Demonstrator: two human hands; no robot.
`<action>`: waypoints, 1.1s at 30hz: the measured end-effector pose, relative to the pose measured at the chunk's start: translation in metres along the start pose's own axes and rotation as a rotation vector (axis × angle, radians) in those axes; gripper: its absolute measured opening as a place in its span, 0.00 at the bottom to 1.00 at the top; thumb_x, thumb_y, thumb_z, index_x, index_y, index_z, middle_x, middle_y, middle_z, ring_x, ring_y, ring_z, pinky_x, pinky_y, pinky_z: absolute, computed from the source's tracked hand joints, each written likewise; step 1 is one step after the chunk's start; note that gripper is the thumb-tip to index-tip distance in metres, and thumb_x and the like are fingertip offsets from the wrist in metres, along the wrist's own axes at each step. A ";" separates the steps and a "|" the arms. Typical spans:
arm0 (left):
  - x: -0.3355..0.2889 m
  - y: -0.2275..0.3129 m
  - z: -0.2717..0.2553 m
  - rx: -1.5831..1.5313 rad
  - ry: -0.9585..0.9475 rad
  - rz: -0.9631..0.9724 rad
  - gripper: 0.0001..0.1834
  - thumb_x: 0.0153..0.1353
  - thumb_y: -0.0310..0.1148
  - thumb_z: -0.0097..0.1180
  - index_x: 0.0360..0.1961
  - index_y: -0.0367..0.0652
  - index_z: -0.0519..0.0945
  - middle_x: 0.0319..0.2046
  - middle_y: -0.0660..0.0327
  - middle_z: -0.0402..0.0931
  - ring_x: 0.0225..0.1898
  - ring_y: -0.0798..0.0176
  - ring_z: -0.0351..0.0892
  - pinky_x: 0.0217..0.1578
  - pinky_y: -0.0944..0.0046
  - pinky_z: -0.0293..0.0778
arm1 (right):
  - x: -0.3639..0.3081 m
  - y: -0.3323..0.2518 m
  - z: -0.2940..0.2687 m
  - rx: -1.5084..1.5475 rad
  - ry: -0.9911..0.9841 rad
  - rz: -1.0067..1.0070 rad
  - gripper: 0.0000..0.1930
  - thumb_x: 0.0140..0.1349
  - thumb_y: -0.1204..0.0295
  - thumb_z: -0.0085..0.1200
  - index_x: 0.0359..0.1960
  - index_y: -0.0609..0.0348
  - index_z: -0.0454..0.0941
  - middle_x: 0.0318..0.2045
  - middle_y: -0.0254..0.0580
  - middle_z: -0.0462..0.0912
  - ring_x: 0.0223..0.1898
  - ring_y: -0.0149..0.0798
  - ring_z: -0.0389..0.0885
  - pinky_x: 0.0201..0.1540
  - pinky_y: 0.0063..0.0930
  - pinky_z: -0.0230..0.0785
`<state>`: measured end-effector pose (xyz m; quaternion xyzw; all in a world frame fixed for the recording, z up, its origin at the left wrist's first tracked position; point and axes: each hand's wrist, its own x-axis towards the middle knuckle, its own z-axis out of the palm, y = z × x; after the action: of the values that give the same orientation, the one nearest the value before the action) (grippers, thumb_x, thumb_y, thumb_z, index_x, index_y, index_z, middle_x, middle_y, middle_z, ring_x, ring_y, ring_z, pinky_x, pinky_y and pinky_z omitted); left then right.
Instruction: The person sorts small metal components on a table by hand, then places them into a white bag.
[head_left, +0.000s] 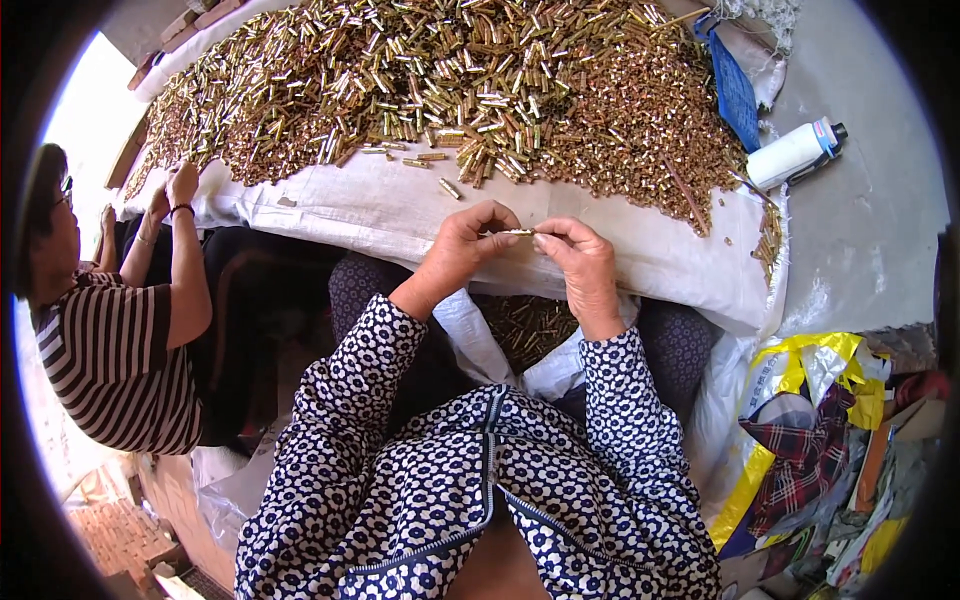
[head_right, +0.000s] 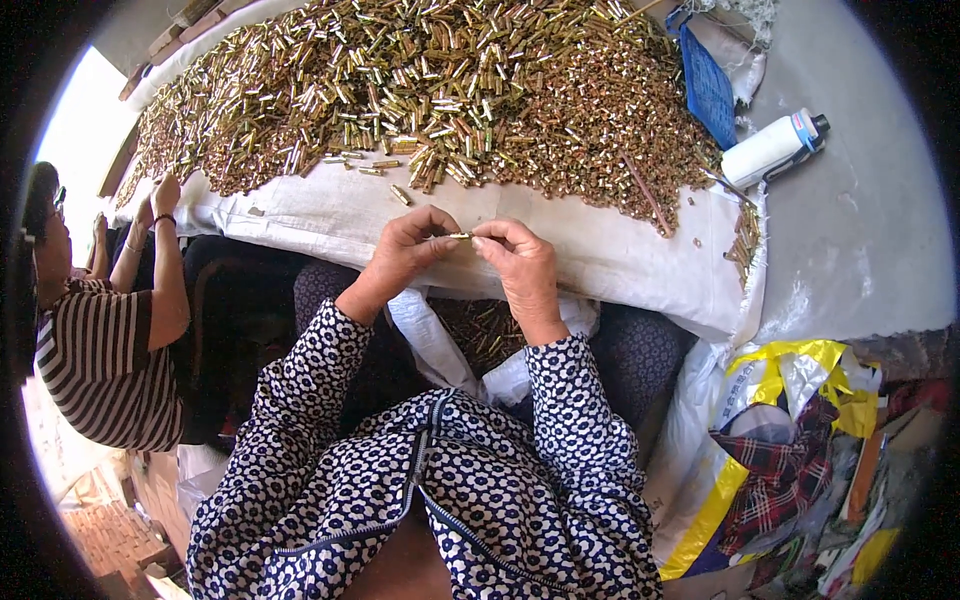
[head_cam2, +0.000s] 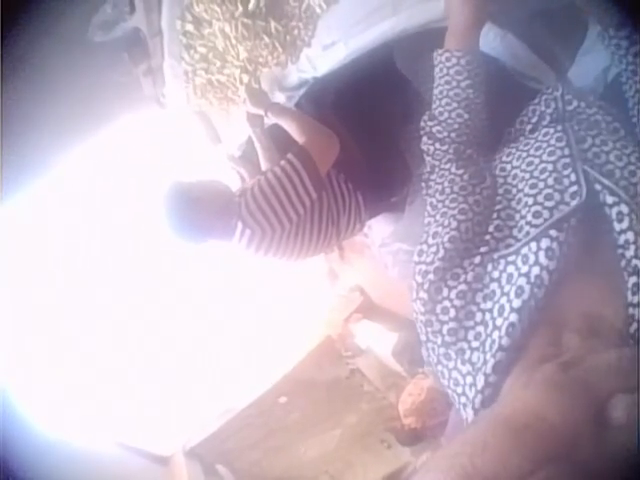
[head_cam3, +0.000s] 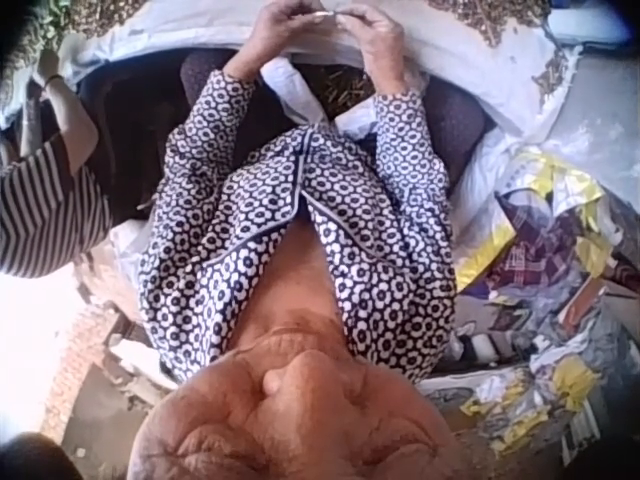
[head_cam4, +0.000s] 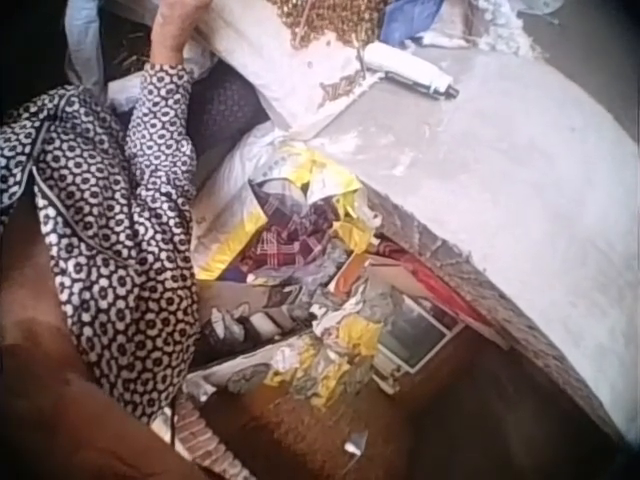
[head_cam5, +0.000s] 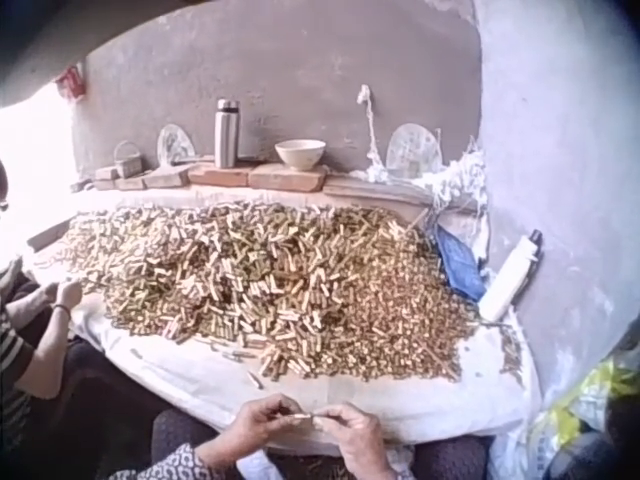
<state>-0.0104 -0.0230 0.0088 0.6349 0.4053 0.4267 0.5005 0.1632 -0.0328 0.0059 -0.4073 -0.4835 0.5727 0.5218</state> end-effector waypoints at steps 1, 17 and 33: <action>0.000 -0.001 0.000 -0.098 0.016 -0.031 0.06 0.53 0.26 0.56 0.32 0.39 0.74 0.26 0.68 0.71 0.28 0.77 0.67 0.30 0.76 0.65 | -0.001 0.000 0.000 0.001 0.003 0.002 0.06 0.52 0.79 0.54 0.33 0.64 0.77 0.27 0.29 0.76 0.29 0.20 0.70 0.34 0.13 0.64; 0.000 0.003 0.008 -0.403 0.109 -0.062 0.06 0.55 0.25 0.53 0.34 0.36 0.74 0.26 0.61 0.75 0.26 0.73 0.73 0.25 0.75 0.70 | 0.000 -0.002 0.000 0.037 0.008 -0.071 0.06 0.52 0.81 0.52 0.32 0.65 0.77 0.29 0.31 0.77 0.31 0.23 0.73 0.37 0.15 0.66; 0.016 0.006 0.012 -0.132 0.044 -0.043 0.05 0.54 0.24 0.53 0.33 0.36 0.75 0.25 0.59 0.76 0.25 0.68 0.76 0.25 0.71 0.72 | 0.006 -0.003 -0.008 -0.391 0.034 -0.318 0.05 0.47 0.83 0.52 0.27 0.61 0.75 0.25 0.36 0.75 0.28 0.31 0.74 0.32 0.20 0.66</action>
<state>0.0062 -0.0127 0.0149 0.5819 0.4008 0.4555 0.5415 0.1714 -0.0262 0.0076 -0.4291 -0.6341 0.3720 0.5248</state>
